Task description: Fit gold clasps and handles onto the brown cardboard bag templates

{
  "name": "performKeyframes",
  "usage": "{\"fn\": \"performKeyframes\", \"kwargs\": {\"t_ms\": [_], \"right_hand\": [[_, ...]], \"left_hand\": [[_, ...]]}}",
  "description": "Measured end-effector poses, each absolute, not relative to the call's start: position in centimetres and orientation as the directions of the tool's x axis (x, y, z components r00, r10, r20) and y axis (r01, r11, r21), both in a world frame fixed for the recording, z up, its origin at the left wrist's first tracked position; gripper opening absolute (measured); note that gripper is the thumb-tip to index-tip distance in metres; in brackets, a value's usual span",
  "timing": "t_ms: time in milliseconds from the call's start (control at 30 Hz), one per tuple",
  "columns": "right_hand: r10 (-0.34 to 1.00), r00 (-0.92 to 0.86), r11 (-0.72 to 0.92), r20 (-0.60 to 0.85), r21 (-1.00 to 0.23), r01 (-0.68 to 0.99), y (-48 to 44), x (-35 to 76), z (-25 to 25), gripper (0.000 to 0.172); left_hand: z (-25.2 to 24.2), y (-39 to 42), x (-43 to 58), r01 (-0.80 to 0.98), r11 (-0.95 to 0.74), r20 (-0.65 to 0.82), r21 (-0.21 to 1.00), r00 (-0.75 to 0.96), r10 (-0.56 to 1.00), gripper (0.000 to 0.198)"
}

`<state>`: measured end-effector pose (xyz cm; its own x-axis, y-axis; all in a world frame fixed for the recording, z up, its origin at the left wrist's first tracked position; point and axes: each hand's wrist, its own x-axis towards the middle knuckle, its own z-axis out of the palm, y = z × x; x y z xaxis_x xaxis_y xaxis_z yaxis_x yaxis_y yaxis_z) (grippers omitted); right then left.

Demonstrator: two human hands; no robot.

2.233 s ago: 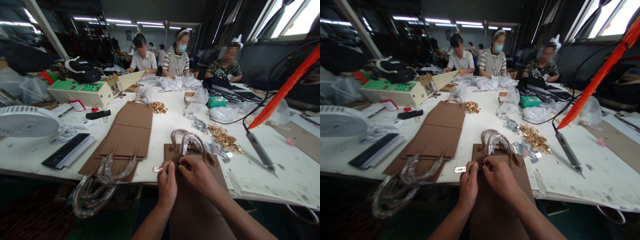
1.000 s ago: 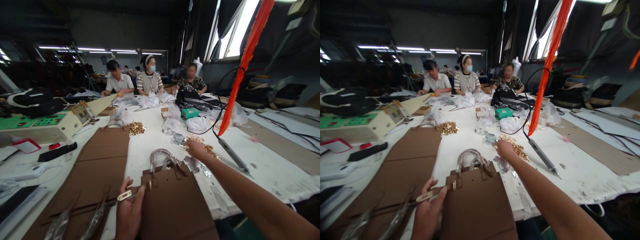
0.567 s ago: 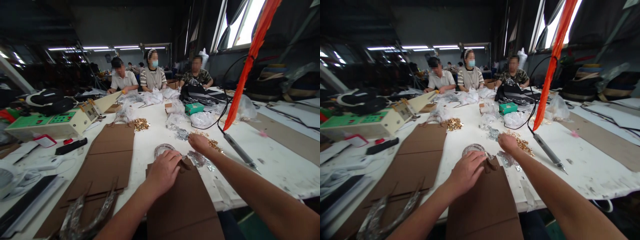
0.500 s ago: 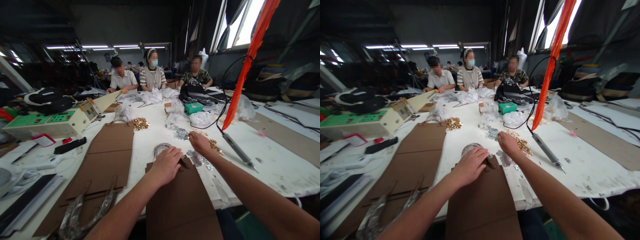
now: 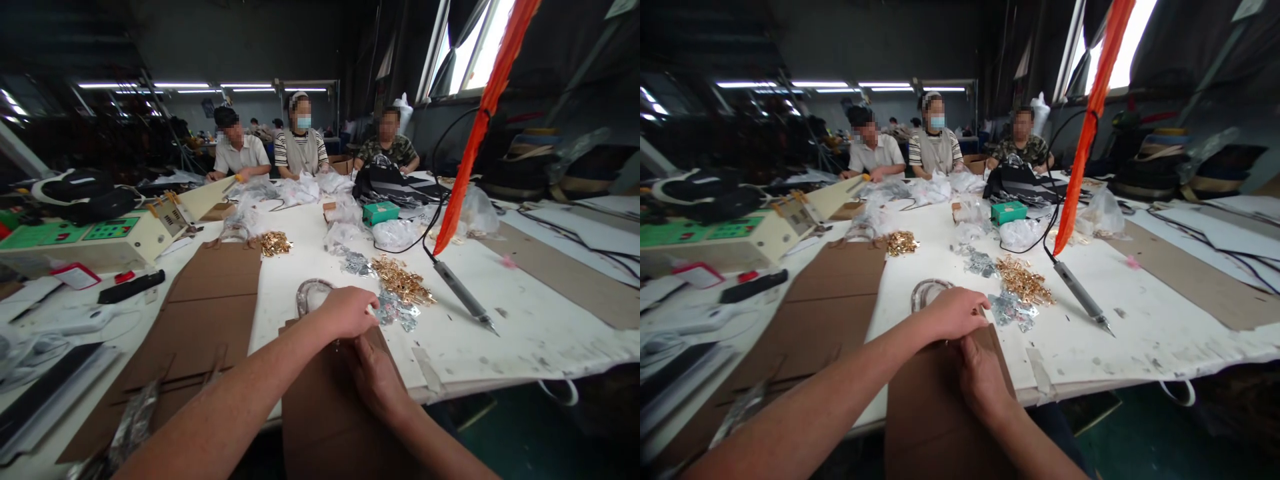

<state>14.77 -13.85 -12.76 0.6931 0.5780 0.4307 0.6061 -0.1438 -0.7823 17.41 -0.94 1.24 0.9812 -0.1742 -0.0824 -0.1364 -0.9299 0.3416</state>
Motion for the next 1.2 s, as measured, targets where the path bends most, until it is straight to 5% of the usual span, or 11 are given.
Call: {"fn": "performKeyframes", "kwargs": {"t_ms": [100, 200, 333, 400, 600, 733, 1200], "right_hand": [[0.513, 0.733, -0.117, 0.446, -0.810, 0.575, -13.3, 15.9, -12.2, 0.030], [0.425, 0.856, -0.167, 0.296, -0.903, 0.395, -13.8, 17.7, -10.9, 0.029], [0.344, 0.938, -0.199, 0.027, -0.975, 0.101, -15.8, 20.3, -9.8, 0.039], [0.333, 0.943, -0.238, -0.013, -0.969, 0.071, -16.8, 21.2, -9.7, 0.041], [0.388, 0.915, -0.367, 0.115, -0.891, 0.268, -18.1, 21.7, -9.9, 0.029], [0.415, 0.880, -0.433, 0.230, -0.801, 0.413, -18.2, 20.7, -9.5, 0.023], [0.391, 0.885, -0.421, 0.254, -0.806, 0.417, -19.0, 17.9, -8.4, 0.022]], "left_hand": [[1.4, -1.9, 16.9, -0.083, -0.843, -0.082, 0.532, 0.985, -0.149, 0.046], [0.2, -0.9, 15.9, -0.086, -0.731, 0.071, 0.676, 0.996, -0.052, 0.041], [-3.3, 1.3, 14.1, 0.021, -0.856, 0.187, 0.516, 0.973, 0.137, 0.020], [-4.9, 1.8, 13.7, 0.021, -0.923, 0.203, 0.384, 0.973, 0.107, 0.032], [-5.2, 1.2, 14.9, 0.013, -0.977, 0.118, 0.213, 0.992, 0.039, 0.058], [-4.4, 1.4, 15.6, 0.034, -0.964, 0.028, 0.264, 0.999, 0.043, 0.058], [-1.5, 0.6, 13.9, 0.080, -0.937, -0.046, 0.339, 0.997, 0.068, 0.040]]}}
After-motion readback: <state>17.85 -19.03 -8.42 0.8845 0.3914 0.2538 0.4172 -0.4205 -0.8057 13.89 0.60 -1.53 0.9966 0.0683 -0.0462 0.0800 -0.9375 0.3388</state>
